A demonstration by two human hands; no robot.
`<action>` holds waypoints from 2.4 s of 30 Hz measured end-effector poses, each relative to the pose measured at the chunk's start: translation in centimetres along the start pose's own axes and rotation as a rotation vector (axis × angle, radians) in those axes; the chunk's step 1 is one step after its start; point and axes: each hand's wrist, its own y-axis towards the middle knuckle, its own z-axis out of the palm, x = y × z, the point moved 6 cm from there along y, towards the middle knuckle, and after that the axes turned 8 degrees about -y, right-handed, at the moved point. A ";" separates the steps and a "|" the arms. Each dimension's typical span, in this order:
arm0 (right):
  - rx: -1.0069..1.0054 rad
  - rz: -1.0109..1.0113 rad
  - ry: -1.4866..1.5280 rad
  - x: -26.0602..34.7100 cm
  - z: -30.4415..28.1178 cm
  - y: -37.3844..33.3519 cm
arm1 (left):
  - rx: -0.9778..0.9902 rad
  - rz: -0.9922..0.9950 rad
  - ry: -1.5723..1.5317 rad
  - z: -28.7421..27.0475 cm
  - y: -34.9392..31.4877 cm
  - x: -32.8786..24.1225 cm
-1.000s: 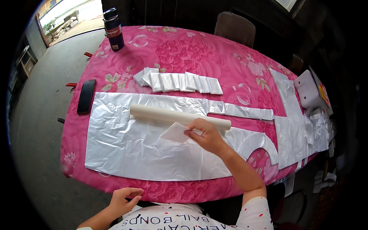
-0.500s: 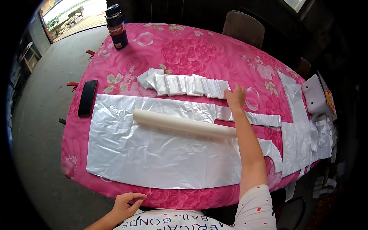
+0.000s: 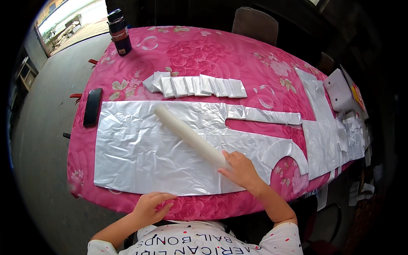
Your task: The person repeatedly unrolls a roll of white plastic sheeting, tears off a piece, and folds it into a small square. The folded pieces are stacked on a pink floral tablecloth.
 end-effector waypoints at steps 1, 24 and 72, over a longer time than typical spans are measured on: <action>0.027 0.022 0.081 1.2 0.7 -1.5 | -0.005 0.033 0.083 0.1 0.8 -0.3; -0.421 0.250 -0.205 -12.3 2.9 -3.6 | 0.172 0.341 0.589 10.4 11.4 -1.6; -0.172 -0.317 0.575 9.8 0.7 -8.5 | 0.083 -0.551 -0.892 1.5 9.1 4.5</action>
